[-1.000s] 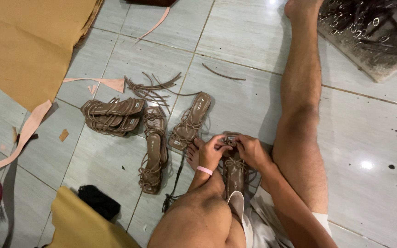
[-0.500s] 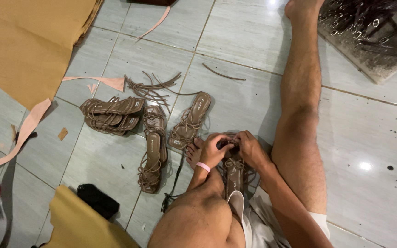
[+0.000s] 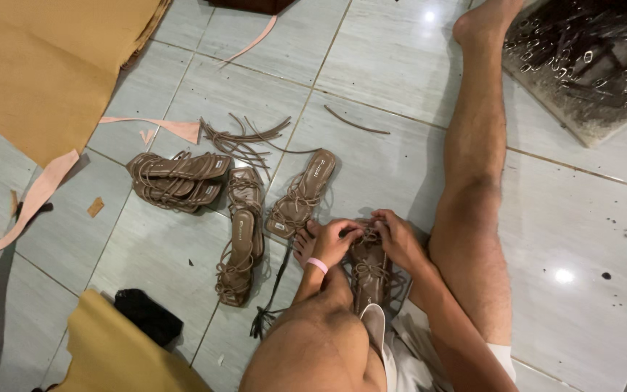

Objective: The person sits on a tiled floor and ties the straps of several beige sandals. They handle the sandals one at a time, looping and knotting the straps by hand.

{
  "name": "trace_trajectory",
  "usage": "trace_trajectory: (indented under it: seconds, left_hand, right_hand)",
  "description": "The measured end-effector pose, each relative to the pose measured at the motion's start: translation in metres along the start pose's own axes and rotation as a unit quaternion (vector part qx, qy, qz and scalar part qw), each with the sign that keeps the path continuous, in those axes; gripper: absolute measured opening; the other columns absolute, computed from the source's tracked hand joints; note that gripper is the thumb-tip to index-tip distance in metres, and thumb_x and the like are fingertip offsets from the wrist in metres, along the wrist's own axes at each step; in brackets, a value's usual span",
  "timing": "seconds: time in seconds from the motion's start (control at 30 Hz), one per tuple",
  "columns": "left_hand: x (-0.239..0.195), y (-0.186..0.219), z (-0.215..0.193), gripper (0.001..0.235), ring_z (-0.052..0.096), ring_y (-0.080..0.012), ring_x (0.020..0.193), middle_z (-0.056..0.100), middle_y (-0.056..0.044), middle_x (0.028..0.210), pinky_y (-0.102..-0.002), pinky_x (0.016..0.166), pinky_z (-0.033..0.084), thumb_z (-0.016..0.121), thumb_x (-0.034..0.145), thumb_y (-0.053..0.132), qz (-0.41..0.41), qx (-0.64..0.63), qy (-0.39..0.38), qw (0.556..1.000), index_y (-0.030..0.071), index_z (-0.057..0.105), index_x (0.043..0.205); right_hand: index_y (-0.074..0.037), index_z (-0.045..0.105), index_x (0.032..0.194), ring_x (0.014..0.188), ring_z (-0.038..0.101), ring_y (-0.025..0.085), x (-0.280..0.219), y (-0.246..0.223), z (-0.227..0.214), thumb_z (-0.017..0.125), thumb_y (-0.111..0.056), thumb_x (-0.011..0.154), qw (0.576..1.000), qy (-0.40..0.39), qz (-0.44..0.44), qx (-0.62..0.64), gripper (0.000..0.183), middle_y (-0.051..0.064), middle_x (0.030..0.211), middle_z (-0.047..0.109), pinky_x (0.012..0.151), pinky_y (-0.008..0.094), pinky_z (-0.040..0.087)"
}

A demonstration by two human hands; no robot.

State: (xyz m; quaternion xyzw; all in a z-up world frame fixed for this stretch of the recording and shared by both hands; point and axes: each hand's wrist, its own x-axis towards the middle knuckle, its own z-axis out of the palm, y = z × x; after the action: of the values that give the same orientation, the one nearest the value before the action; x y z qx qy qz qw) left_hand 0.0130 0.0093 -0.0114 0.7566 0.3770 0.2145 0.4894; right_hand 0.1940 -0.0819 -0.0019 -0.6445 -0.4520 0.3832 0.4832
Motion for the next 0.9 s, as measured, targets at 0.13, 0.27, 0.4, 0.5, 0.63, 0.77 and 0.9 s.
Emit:
trace_trajectory:
  seconds: [0.13, 0.27, 0.4, 0.5, 0.63, 0.77, 0.9]
  left_hand:
    - [0.002, -0.006, 0.001, 0.016, 0.075, -0.0197, 0.090, 0.079, -0.009, 0.098, -0.031, 0.080, 0.057, 0.076, 0.090, 0.014, -0.020, 0.014, -0.009, 1.000, 0.002, 0.076, 0.102]
    - [0.002, -0.019, 0.004, 0.018, 0.075, -0.0189, 0.087, 0.079, -0.009, 0.096, -0.032, 0.079, 0.057, 0.077, 0.091, 0.018, -0.068, 0.011, -0.022, 0.997, 0.003, 0.076, 0.101]
    - [0.004, -0.041, -0.002, 0.017, 0.073, -0.0173, 0.088, 0.079, -0.009, 0.094, -0.032, 0.081, 0.055, 0.078, 0.090, 0.016, -0.035, -0.023, -0.049, 0.998, 0.003, 0.076, 0.100]
    - [0.005, -0.056, 0.003, 0.018, 0.072, -0.0164, 0.086, 0.080, -0.009, 0.092, -0.032, 0.080, 0.055, 0.079, 0.087, 0.018, -0.067, -0.032, -0.053, 0.996, 0.004, 0.078, 0.098]
    - [0.010, -0.064, 0.016, 0.023, 0.073, -0.0168, 0.084, 0.080, -0.009, 0.091, -0.032, 0.079, 0.056, 0.081, 0.085, 0.025, -0.103, -0.005, -0.022, 0.994, 0.006, 0.079, 0.097]
    - [0.009, -0.056, 0.017, 0.023, 0.073, -0.0167, 0.084, 0.080, -0.009, 0.091, -0.031, 0.080, 0.056, 0.081, 0.085, 0.025, -0.116, -0.028, 0.014, 0.993, 0.006, 0.080, 0.097]
    - [0.016, -0.038, 0.007, 0.023, 0.073, -0.0165, 0.085, 0.080, -0.008, 0.091, -0.031, 0.080, 0.056, 0.081, 0.085, 0.024, -0.113, -0.047, 0.018, 0.992, 0.005, 0.080, 0.097]
  right_hand:
    - [-0.002, 0.070, 0.112, 0.097, 0.075, 0.032, -0.014, -0.013, 0.004, 0.075, -0.014, 0.089, 0.993, 0.048, -0.043, -0.094, 0.027, 0.018, 0.110, 0.075, 0.084, 0.038, 0.058]
    - [-0.001, 0.075, 0.108, 0.097, 0.075, 0.033, -0.023, -0.019, 0.007, 0.082, -0.016, 0.082, 0.979, 0.039, -0.137, -0.143, 0.030, 0.017, 0.109, 0.076, 0.086, 0.038, 0.058]
    - [-0.003, 0.077, 0.110, 0.101, 0.076, 0.031, -0.022, -0.036, 0.014, 0.079, -0.011, 0.083, 0.983, 0.041, -0.149, -0.103, 0.028, 0.016, 0.113, 0.078, 0.088, 0.037, 0.059]
    - [-0.006, 0.074, 0.118, 0.099, 0.079, 0.026, -0.032, -0.054, 0.015, 0.075, -0.011, 0.086, 0.998, 0.013, -0.008, -0.062, 0.032, 0.012, 0.114, 0.077, 0.087, 0.033, 0.062]
    - [-0.007, 0.072, 0.120, 0.105, 0.073, 0.029, -0.033, -0.063, 0.004, 0.075, -0.013, 0.085, 0.992, -0.007, -0.065, -0.108, 0.035, 0.014, 0.120, 0.071, 0.090, 0.035, 0.058]
    - [-0.008, 0.069, 0.122, 0.111, 0.067, 0.032, -0.034, -0.047, -0.015, 0.075, -0.014, 0.084, 0.986, -0.009, -0.101, -0.134, 0.038, 0.015, 0.126, 0.065, 0.094, 0.037, 0.055]
    - [-0.008, 0.067, 0.124, 0.116, 0.061, 0.034, -0.045, -0.042, -0.024, 0.075, -0.016, 0.083, 0.979, -0.006, -0.121, -0.162, 0.042, 0.016, 0.133, 0.059, 0.097, 0.039, 0.052]
